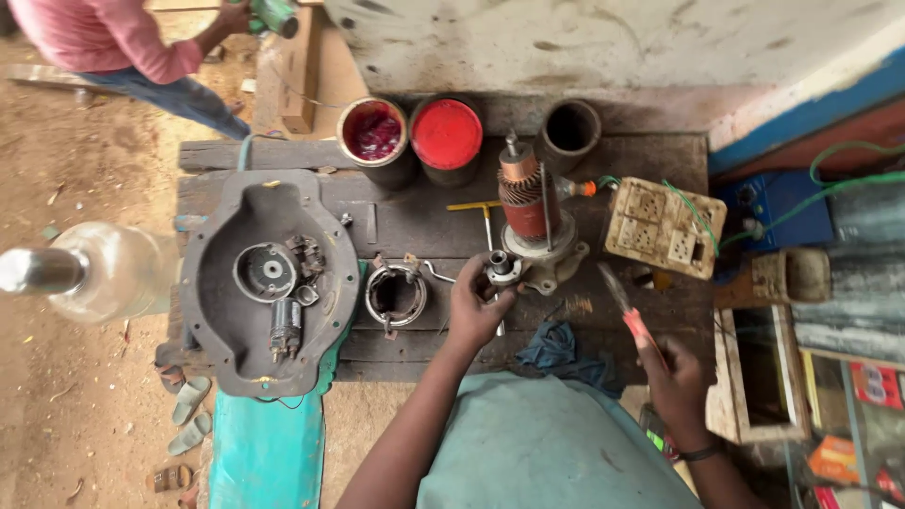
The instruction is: The person fits a copper armature into a starter motor drive housing on a workbench, seats it by hand, and uses pliers to work on the assembly, handling small motor parts and a bearing component while assembling the unit.
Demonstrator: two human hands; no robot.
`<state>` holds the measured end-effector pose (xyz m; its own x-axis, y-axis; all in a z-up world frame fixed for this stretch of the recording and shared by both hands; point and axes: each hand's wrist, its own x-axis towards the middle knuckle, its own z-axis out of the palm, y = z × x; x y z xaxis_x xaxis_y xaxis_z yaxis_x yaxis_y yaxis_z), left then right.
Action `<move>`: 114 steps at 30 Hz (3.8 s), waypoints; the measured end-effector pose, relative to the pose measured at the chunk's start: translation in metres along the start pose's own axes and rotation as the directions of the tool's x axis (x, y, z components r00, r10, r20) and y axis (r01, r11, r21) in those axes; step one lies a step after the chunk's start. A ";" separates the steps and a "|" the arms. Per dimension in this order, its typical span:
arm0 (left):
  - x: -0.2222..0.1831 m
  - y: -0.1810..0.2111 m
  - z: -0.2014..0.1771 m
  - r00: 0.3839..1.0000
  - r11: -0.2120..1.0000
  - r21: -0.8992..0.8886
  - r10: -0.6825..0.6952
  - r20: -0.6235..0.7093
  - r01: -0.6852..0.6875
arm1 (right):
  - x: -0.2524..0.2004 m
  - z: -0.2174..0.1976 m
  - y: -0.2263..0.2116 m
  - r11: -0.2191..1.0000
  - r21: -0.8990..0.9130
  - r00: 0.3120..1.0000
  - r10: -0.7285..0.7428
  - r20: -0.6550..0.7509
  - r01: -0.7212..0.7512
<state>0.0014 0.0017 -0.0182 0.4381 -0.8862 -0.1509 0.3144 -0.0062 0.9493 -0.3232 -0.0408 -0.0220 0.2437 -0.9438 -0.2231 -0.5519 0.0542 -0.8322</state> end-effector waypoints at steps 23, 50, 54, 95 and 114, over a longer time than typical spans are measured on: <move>-0.009 0.023 0.031 0.952 0.955 0.272 0.188 -0.240 -0.120 | 0.146 0.088 -0.213 0.795 -0.041 0.786 -0.589 0.186 0.605; -0.080 -0.002 0.085 0.836 0.780 0.556 0.489 -0.251 -0.289 | 0.111 0.072 -0.163 0.728 0.177 0.723 -0.683 0.103 0.663; -0.063 -0.021 0.059 0.882 0.885 0.327 0.414 -0.225 -0.332 | 0.102 0.072 -0.158 0.576 0.046 0.578 -0.816 -0.021 0.816; 0.003 -0.008 0.070 0.893 0.952 0.148 0.303 -0.332 -0.268 | 0.148 0.097 -0.094 0.801 0.587 0.974 -0.020 0.224 -0.119; -0.021 0.074 0.089 0.828 0.591 0.703 0.561 -0.004 -0.397 | 0.168 0.104 -0.056 0.793 0.577 0.951 0.009 0.311 -0.195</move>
<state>-0.0599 -0.0212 0.0799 0.5427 -0.7351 0.4063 -0.5796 0.0223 0.8146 -0.1690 -0.1685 -0.0659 0.4746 -0.7954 -0.3768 -0.0257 0.4154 -0.9093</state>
